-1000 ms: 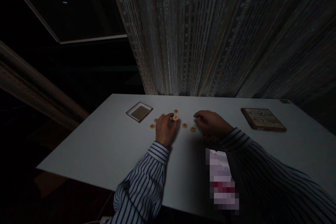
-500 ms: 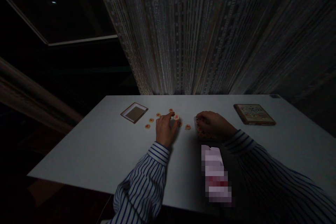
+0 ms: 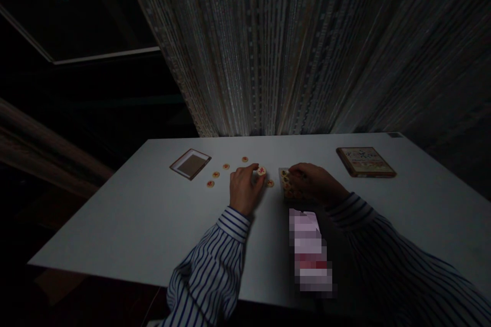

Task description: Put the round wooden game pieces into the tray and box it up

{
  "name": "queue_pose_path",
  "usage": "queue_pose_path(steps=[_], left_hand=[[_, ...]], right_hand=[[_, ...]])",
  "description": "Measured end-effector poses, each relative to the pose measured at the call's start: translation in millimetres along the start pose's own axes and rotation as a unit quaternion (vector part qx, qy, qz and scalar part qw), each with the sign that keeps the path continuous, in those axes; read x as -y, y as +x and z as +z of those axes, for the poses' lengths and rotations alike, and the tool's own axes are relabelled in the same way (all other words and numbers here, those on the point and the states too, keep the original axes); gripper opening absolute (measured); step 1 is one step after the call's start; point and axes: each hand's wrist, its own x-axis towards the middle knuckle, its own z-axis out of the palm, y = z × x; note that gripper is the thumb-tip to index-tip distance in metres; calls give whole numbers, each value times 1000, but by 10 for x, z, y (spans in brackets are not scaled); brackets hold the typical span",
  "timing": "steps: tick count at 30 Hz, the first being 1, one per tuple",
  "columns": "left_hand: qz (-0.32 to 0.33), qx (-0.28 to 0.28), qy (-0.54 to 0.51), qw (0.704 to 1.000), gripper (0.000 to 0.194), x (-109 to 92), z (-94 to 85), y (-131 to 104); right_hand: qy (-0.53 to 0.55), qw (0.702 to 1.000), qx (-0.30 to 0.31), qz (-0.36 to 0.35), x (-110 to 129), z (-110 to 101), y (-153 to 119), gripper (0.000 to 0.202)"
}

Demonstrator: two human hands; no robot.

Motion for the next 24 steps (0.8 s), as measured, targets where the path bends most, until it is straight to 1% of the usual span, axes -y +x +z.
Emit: queue_pose_path(steps=[7, 11, 16, 24], left_hand=[[6, 12, -12, 1000, 27, -50, 87, -43], [17, 6, -19, 1000, 27, -88, 127, -60], [24, 20, -22, 999, 26, -140, 158, -74], [41, 6, -28, 999, 28, -192, 244, -111]], right_hand=[[37, 998, -41, 10, -55, -4, -92, 21], [57, 996, -69, 11, -95, -7, -136, 18], [76, 993, -85, 18, -145, 4, -188, 18], [99, 987, -129, 10, -289, 93, -274, 20]])
